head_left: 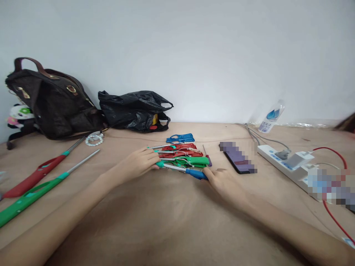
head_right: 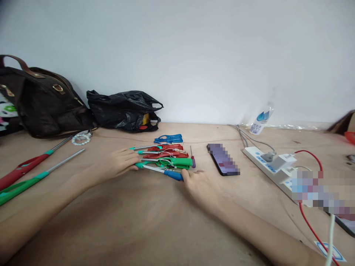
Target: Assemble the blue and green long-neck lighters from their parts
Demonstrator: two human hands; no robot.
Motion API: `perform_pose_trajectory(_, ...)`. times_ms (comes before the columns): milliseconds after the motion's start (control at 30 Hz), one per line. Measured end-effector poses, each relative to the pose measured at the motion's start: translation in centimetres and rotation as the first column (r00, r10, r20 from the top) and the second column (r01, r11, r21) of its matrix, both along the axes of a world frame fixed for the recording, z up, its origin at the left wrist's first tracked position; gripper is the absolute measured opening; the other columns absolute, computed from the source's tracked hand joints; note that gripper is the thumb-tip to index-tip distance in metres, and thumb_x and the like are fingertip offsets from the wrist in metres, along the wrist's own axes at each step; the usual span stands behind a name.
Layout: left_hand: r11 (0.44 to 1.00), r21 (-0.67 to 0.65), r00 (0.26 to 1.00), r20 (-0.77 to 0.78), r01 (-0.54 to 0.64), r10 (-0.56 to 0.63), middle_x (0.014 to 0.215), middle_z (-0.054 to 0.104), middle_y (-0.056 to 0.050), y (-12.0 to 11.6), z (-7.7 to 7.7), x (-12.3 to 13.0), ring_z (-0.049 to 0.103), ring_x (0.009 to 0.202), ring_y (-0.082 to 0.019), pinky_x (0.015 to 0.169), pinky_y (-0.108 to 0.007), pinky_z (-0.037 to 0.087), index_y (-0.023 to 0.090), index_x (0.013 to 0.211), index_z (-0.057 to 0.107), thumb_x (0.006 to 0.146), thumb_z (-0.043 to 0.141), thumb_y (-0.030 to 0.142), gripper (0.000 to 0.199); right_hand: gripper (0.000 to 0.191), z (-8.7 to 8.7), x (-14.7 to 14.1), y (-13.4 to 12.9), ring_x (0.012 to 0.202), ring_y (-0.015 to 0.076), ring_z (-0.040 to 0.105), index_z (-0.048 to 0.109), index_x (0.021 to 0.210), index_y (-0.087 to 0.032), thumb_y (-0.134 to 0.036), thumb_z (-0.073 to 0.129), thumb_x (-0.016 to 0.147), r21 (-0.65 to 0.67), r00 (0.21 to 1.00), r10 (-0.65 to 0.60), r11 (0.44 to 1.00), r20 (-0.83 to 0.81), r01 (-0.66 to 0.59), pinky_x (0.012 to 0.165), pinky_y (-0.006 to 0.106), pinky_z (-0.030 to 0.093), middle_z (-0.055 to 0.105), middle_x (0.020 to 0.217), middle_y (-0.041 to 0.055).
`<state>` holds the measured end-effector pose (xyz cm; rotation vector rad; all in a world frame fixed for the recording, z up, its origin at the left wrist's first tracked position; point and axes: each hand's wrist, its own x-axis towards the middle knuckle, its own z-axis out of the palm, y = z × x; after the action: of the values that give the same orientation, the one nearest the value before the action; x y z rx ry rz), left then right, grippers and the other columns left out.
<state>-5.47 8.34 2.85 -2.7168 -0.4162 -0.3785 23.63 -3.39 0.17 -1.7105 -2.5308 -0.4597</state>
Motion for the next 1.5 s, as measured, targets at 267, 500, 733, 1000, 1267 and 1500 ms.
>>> perform_pose_trajectory(267, 0.997, 0.003, 0.990, 0.125, 0.072, -0.072, 0.091, 0.067, -0.006, -4.4, -0.1, 3.1, 0.058, 0.085, -0.020, 0.080, -0.033, 0.039, 0.017, 0.095, 0.061, 0.100, 0.033, 0.044, 0.040, 0.013, -0.5, -0.4, -1.2, 0.051, 0.0179, 0.054, 0.045, 0.083, -0.019, -0.009, 0.052, 0.088, 0.019, 0.990, 0.141, 0.990, -0.019, -0.141, 0.049, 0.030, 0.011, 0.061, 0.063, 0.0003)
perform_pose_trajectory(500, 0.974, -0.227, 1.000, 0.024, 0.004, 0.001, 0.094, 0.064, -0.006, -4.8, 0.2, 3.0, 0.054, 0.088, -0.022, 0.082, -0.034, 0.036, 0.017, 0.095, 0.059, 0.102, 0.025, 0.039, 0.041, 0.016, -0.2, -0.5, -1.2, 0.052, 0.0183, 0.053, 0.045, 0.082, -0.019, -0.007, 0.054, 0.087, 0.018, 0.986, 0.164, 0.986, -0.029, -0.163, 0.050, 0.029, 0.013, 0.062, 0.066, -0.0002)
perform_pose_trajectory(733, 0.999, -0.027, 0.998, 0.054, 0.044, -0.043, 0.069, 0.057, -0.003, -6.6, -1.8, 4.9, 0.049, 0.064, -0.019, 0.070, -0.033, 0.036, 0.016, 0.074, 0.051, 0.102, 0.027, 0.026, 0.039, 0.021, -0.4, -1.6, -2.1, 0.049, 0.0183, 0.054, 0.044, 0.082, -0.020, -0.003, 0.055, 0.082, 0.040, 0.973, 0.231, 0.972, -0.011, -0.230, 0.048, 0.030, 0.015, 0.063, 0.067, -0.0001)
perform_pose_trajectory(1000, 0.983, 0.183, 0.997, 0.064, 0.025, -0.038, 0.063, 0.052, -0.002, -8.2, -1.5, 5.9, 0.045, 0.056, -0.018, 0.066, -0.032, 0.035, 0.017, 0.069, 0.048, 0.102, 0.023, 0.020, 0.041, 0.024, -0.1, -1.4, -2.5, 0.047, 0.0164, 0.049, 0.042, 0.079, -0.020, 0.004, 0.043, 0.078, 0.098, 0.952, 0.306, 0.947, 0.024, -0.306, 0.047, 0.031, 0.015, 0.058, 0.061, 0.0008)
perform_pose_trajectory(1267, 0.989, 0.148, 1.000, -0.006, 0.026, -0.025, 0.071, 0.056, -0.004, -6.7, -1.4, 5.3, 0.048, 0.065, -0.020, 0.067, -0.033, 0.035, 0.016, 0.075, 0.050, 0.099, 0.034, 0.024, 0.030, 0.005, -0.1, -1.4, -1.5, 0.060, 0.0172, 0.058, 0.049, 0.086, -0.017, -0.016, 0.053, 0.090, -0.040, 0.952, 0.264, 0.961, -0.155, -0.273, 0.050, 0.026, 0.028, 0.065, 0.075, 0.0043)
perform_pose_trajectory(1500, 0.997, 0.073, 0.996, -0.088, 0.026, -0.020, 0.080, 0.061, -0.007, -4.2, -0.6, 3.2, 0.053, 0.075, -0.022, 0.076, -0.038, 0.037, 0.017, 0.078, 0.055, 0.093, 0.039, 0.025, 0.023, 0.017, 2.6, 2.8, 0.9, 0.073, 0.0170, 0.062, 0.057, 0.099, -0.019, -0.025, 0.041, 0.096, -0.089, 0.864, 0.048, 0.990, -0.502, -0.107, 0.064, 0.027, 0.042, 0.068, 0.090, 0.0055)
